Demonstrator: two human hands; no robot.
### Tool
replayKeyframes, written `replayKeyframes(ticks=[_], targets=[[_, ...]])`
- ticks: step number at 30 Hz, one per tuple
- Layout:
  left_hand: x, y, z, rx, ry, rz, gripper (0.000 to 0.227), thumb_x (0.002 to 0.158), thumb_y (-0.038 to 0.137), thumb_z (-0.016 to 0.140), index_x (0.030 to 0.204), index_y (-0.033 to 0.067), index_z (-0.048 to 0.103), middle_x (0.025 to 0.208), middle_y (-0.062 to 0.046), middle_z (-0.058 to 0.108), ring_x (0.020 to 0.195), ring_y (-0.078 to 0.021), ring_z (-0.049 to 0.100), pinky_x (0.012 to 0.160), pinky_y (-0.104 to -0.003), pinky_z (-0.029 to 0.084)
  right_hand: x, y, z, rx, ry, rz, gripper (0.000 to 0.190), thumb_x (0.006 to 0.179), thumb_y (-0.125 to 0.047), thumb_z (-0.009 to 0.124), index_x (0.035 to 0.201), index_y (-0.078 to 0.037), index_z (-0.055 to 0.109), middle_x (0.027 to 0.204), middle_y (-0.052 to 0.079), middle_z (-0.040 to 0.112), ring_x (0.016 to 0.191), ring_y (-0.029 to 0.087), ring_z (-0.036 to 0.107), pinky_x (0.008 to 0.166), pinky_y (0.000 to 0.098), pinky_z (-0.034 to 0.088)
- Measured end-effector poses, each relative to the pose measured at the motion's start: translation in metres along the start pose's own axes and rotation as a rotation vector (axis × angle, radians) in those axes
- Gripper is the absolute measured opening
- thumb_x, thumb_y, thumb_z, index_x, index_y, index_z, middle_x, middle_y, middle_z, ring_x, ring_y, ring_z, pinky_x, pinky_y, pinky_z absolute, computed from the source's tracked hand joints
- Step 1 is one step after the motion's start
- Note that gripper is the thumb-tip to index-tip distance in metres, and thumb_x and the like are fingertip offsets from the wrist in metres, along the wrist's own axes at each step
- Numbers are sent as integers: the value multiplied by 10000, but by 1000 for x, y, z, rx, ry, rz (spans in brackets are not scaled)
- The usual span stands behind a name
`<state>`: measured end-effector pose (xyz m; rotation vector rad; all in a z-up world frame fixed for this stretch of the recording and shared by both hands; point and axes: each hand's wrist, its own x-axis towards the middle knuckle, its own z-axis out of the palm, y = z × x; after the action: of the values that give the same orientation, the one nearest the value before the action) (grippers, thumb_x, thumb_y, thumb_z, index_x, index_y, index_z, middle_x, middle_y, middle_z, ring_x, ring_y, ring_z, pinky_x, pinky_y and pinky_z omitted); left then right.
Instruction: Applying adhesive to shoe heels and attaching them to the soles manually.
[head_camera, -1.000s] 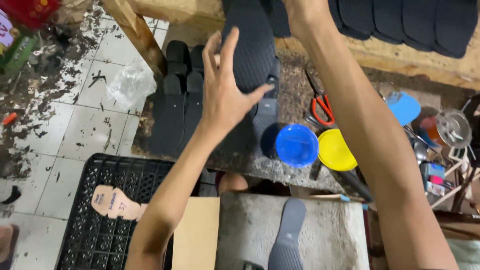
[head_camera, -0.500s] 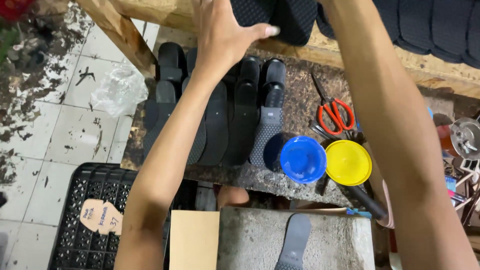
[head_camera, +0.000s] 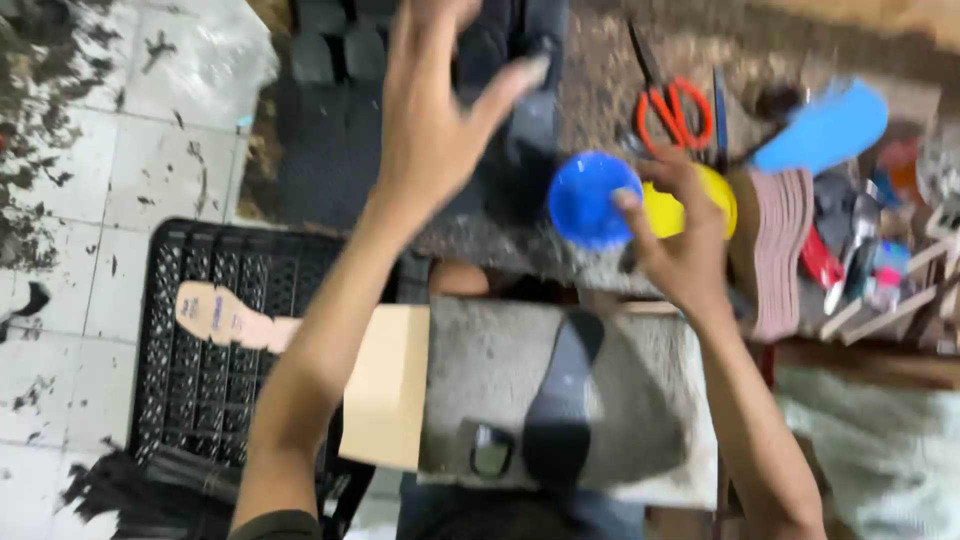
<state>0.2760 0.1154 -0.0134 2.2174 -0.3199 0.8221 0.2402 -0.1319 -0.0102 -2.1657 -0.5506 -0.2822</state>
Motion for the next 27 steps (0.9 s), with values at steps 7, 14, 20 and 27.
replayKeyframes(ticks=[7, 14, 20, 27], targets=[[-195, 124, -29, 53, -874, -586, 642, 740, 603, 436, 1153, 111, 458, 990, -180, 534, 822, -329, 581, 616, -399, 517, -65, 53, 21, -585, -154, -136, 590, 814, -602, 556, 1272, -237, 485, 1392, 91, 242, 1235, 398, 193, 939, 544, 231], [-270, 172, -40, 198, -1084, -719, 747, 738, 654, 432, 1272, 141, 336, 1100, -190, 410, 782, -300, 579, 525, -392, 543, -62, 54, 28, -659, -246, -184, 594, 864, -684, 422, 1069, -174, 648, 1444, 72, 198, 1297, 323, 49, 994, 557, 56], [-272, 176, -40, 177, -965, -834, 769, 711, 430, 603, 1319, 84, 283, 1089, -213, 469, 972, -354, 497, 770, -434, 458, -87, 45, 21, -782, -225, -158, 694, 893, -701, 415, 1419, -282, 244, 1451, 56, 90, 1312, 342, 73, 1000, 559, 189], [-252, 176, -67, -669, -652, -1234, 556, 546, 289, 731, 1029, 162, 488, 1095, -20, 578, 903, -129, 570, 792, -231, 422, -102, 44, 24, -592, -153, -67, 554, 909, -583, 459, 1352, -251, 445, 1438, -24, 144, 1284, 284, 96, 1004, 476, 140]])
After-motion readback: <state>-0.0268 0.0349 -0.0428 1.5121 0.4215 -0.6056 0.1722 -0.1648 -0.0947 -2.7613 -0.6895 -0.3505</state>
